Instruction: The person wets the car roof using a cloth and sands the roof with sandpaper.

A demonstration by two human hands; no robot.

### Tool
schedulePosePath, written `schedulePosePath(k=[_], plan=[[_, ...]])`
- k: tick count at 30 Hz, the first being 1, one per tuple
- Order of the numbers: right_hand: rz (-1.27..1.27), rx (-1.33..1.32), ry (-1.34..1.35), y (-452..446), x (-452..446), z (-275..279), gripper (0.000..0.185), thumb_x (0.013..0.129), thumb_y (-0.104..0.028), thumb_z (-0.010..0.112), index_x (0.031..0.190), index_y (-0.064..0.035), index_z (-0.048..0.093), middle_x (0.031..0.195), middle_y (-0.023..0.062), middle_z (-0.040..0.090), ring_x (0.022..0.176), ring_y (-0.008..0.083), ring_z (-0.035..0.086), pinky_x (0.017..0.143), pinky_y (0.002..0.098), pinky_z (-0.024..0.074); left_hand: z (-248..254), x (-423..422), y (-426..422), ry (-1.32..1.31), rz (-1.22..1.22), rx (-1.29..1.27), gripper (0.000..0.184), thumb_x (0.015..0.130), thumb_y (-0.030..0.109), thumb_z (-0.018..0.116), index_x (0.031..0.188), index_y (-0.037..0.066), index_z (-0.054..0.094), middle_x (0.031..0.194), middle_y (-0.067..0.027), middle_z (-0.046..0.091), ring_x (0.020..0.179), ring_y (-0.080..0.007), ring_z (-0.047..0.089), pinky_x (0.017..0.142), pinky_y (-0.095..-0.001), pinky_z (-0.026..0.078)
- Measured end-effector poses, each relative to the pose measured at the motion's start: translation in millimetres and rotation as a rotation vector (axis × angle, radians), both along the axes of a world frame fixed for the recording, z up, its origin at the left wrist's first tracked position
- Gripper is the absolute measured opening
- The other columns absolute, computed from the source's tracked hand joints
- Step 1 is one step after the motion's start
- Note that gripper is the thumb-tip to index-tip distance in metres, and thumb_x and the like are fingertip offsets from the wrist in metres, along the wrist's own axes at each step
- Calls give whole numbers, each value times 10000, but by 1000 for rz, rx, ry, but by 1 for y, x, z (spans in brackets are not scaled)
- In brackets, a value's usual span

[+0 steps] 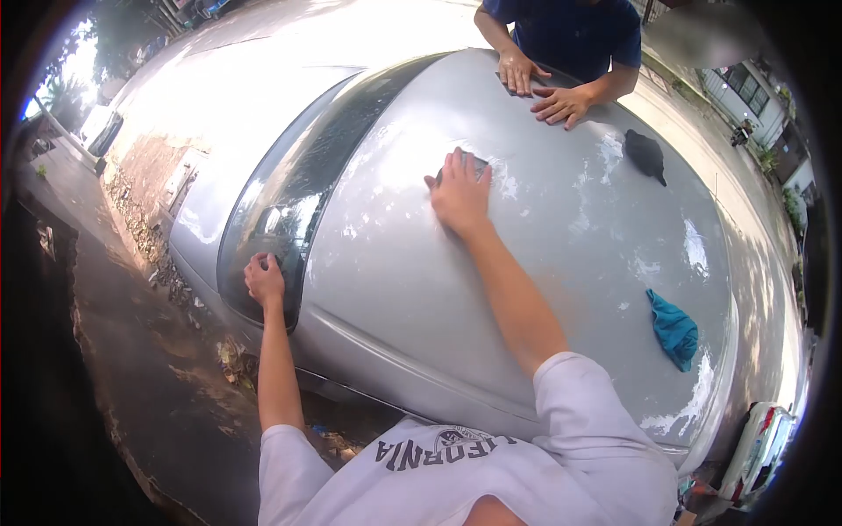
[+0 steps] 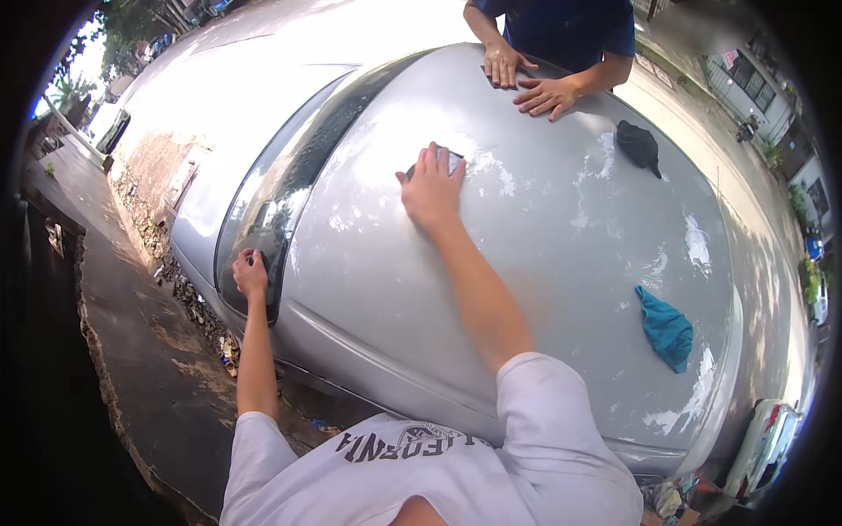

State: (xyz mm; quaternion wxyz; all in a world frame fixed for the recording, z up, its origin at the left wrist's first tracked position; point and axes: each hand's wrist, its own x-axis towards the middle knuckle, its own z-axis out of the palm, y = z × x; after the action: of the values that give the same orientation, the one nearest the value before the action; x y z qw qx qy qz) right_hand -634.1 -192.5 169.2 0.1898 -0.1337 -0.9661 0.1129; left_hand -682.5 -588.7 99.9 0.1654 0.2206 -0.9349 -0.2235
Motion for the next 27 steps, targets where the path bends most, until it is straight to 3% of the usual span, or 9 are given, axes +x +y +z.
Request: schedulePosePath(k=[3, 6, 8, 10, 13, 17, 20, 25, 27], plan=[[425, -65, 59, -102, 66, -17, 646, 976, -468, 487, 1397, 21, 464, 1546, 168, 342, 1457, 329, 274, 1167, 587, 186, -8, -19, -6, 15, 12, -19, 311, 920, 442, 570, 1147, 239, 631, 1260, -57, 573, 1215, -306, 522, 1000, -529, 406], [526, -58, 4, -60, 76, -8, 658, 1002, -486, 420, 1437, 7, 420, 1545, 140, 362, 1453, 311, 290, 1175, 571, 166, -17, -20, -23, 17, -34, -20, 346, 918, 451, 572, 1190, 244, 624, 1285, -72, 568, 1235, -307, 513, 1010, -527, 399], [126, 4, 99, 32, 48, -17, 621, 1016, -447, 403, 1448, 0, 404, 1555, 130, 346, 1452, 309, 288, 1156, 612, 190, -26, -24, -25, 9, 29, 46, 377, 919, 456, 570, 1232, 250, 614, 1323, -86, 558, 1255, -312, 507, 1021, -524, 393], [-227, -91, -53, 117, 52, 6, 638, 1035, -460, 333, 1483, -6, 355, 1576, 128, 312, 1461, 309, 265, 1143, 632, 201, -19, -29, -19, -38, 18, 36, 408, 921, 467, 554, 1268, 258, 599, 1367, -93, 536, 1266, -318, 504, 1027, -536, 384], [-376, -105, -116, 98, 45, 8, 656, 1036, -485, 301, 1493, -16, 345, 1588, 125, 293, 1478, 295, 231, 1153, 636, 162, -16, -27, -14, -117, 37, -18, 432, 932, 484, 505, 1306, 278, 573, 1399, -100, 509, 1281, -323, 494, 1035, -567, 367], [207, -30, -75, -57, 32, -8, 679, 1029, -513, 298, 1485, -13, 356, 1595, 128, 277, 1495, 286, 198, 1187, 587, 96, -21, -28, -24, -150, -25, 30, 507, 942, 529, 475, 1390, 295, 508, 1451, -113, 468, 1368, -333, 408, 1075, -574, 324], [433, -82, -116, -4, 55, 3, 631, 1032, -485, 329, 1489, -52, 365, 1597, 100, 282, 1493, 269, 212, 1185, 598, 109, -91, -54, -68, -115, -278, -144, 558, 963, 568, 431, 1463, 320, 433, 1536, -125, 375, 1436, -340, 310, 1116, -595, 253], [-328, -188, -175, 142, 21, 12, 633, 1033, -429, 338, 1528, -38, 284, 1625, 104, 214, 1502, 297, 181, 1176, 616, 114, -3, 25, 14, -87, -258, 6, 553, 984, 561, 418, 1487, 332, 400, 1574, -121, 318, 1460, -344, 259, 1129, -635, 187], [-152, -32, -157, 70, 3, 10, 648, 1030, -436, 349, 1514, -9, 296, 1614, 129, 233, 1493, 325, 190, 1171, 619, 116, 1, 22, 23, -108, -239, 16, 554, 981, 564, 426, 1484, 333, 406, 1570, -121, 325, 1461, -343, 259, 1127, -638, 186]])
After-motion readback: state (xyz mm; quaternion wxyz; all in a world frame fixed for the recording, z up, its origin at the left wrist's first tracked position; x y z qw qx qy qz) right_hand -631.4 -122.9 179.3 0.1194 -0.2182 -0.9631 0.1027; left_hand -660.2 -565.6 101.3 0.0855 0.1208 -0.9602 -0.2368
